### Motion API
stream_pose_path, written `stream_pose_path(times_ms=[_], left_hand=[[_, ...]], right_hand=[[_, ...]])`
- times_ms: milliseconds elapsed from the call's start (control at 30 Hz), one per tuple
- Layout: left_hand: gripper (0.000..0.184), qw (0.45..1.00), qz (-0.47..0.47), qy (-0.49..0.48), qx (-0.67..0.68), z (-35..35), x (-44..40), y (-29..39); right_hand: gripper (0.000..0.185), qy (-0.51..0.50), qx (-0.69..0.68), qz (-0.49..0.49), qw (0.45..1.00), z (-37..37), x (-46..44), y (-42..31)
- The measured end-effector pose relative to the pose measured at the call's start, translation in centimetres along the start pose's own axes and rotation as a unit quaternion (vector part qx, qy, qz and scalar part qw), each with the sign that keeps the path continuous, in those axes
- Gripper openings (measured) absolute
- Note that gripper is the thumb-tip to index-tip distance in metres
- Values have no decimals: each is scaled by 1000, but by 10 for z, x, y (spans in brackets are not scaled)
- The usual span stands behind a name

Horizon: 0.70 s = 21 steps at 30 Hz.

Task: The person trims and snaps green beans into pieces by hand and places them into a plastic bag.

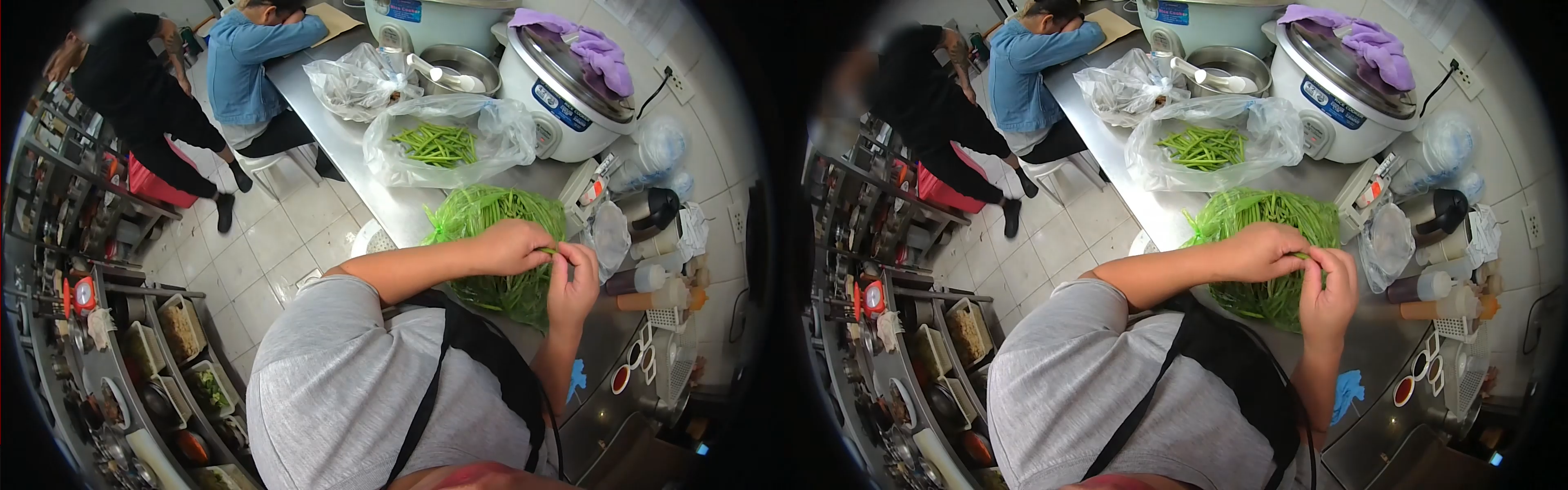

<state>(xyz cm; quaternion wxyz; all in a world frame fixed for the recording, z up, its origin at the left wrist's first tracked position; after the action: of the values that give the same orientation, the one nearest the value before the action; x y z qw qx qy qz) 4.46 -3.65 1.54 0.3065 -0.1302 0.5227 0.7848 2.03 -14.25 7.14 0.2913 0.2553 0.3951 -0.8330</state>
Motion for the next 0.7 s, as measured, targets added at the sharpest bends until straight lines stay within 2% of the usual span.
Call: stream_pose_path(times_ms=[133,233,333,400,433,533,633,700], left_hand=[[16,992,5,-12,-129,16,-1,8],[15,987,17,-30,-156,16,1,4],[14,988,24,-44,-143,12,4,-1],[15,995,7,-73,-64,10,2,0],[16,996,-2,-86,-24,9,2,1],[16,993,-23,-115,1,8,2,6],[17,995,-49,-59,-65,14,-1,3],[16,998,-11,-13,-59,31,-2,-3]], right_hand=[[8,-19,82,-32,996,-4,4,14],[9,-87,134,-58,985,-13,8,23],[14,-119,107,-62,985,-19,15,28],[15,-122,-87,-165,975,-23,25,43],[16,-122,-182,-215,952,-25,30,48],[17,-96,-396,-284,868,-30,38,52],[17,-100,-616,-213,752,-29,31,35],[18,-83,-595,-199,775,-20,30,35]])
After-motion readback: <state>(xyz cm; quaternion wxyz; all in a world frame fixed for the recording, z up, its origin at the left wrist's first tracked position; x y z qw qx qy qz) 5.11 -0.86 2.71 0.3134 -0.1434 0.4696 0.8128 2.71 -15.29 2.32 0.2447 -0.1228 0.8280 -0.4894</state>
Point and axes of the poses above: each hand's wrist, its own x-axis away from the middle knuckle, its own z-axis out of the back of the hand, y = z × x, the point moved 6 cm from there along -x, towards the middle knuckle, and after that the axes turned 1 degree about -z, right-handed, at the moved point
